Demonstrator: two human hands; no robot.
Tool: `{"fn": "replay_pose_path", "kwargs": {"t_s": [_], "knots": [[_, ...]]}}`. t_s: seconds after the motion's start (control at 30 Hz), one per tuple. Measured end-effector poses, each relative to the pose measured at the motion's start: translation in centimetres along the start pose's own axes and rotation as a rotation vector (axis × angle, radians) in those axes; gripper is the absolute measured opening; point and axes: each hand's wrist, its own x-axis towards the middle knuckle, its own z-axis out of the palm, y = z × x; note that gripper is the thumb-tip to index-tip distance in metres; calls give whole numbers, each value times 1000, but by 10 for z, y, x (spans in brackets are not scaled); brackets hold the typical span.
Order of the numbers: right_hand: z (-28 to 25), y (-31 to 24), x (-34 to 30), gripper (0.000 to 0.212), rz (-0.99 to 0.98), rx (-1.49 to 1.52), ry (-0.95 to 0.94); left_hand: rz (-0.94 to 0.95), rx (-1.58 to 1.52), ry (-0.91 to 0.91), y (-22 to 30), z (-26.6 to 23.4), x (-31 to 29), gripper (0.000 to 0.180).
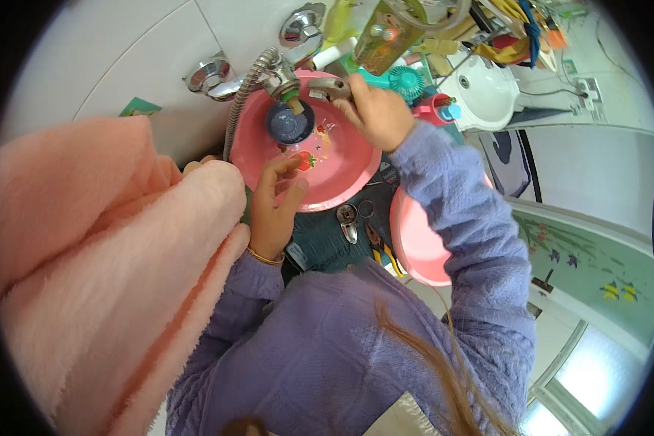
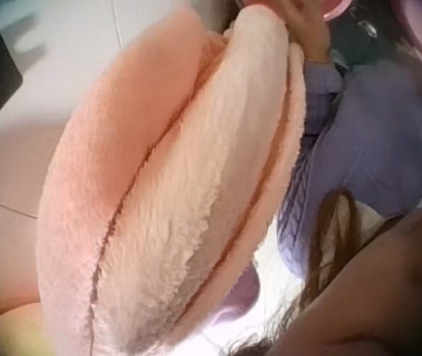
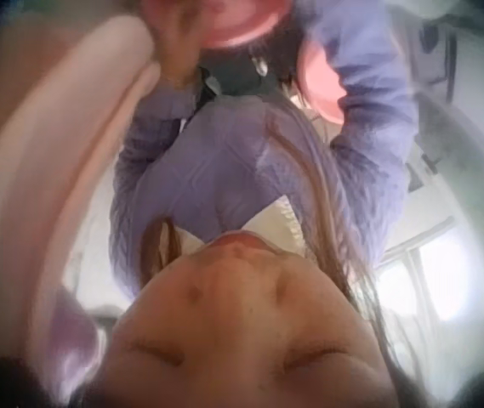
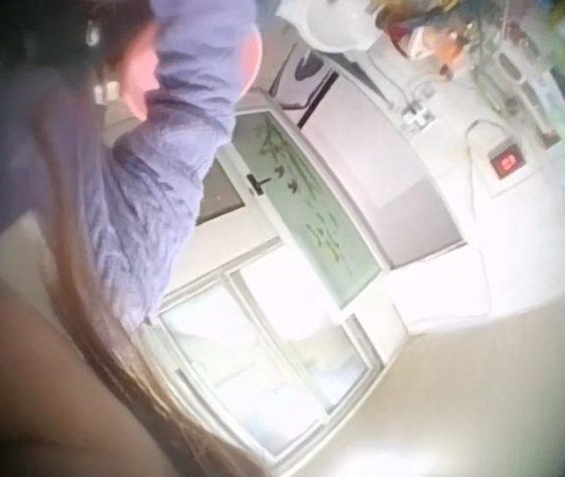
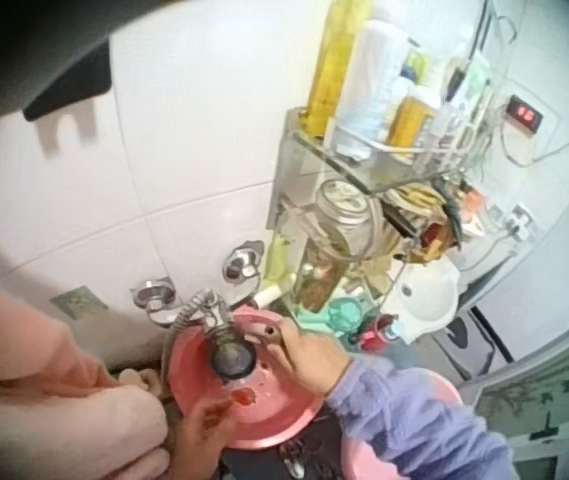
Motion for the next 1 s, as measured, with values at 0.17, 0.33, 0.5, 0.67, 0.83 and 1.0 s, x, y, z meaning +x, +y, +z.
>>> {"fn": "replay_pose_path", "kwargs": {"t_s": [0.17,0.33,0.5,0.67,0.83,1.0], "knots": [[16,-57,-57,21,673,1496,174,-171,-226,-241,-30,26,-26,36],[22,-92,-86,22,770,1735,393,-445,-464,-456,-14,39,-58,29],[13,-109,-96,21,715,1798,401,-340,-325,-403,2,34,-77,31],[-5,-124,-96,23,616,1820,294,-262,-259,-309,16,28,-98,32],[-9,-144,-92,19,609,1769,395,-207,-179,-235,29,26,-109,28],[-6,-151,-91,18,618,1802,461,-66,42,-121,24,22,-105,25]]}}
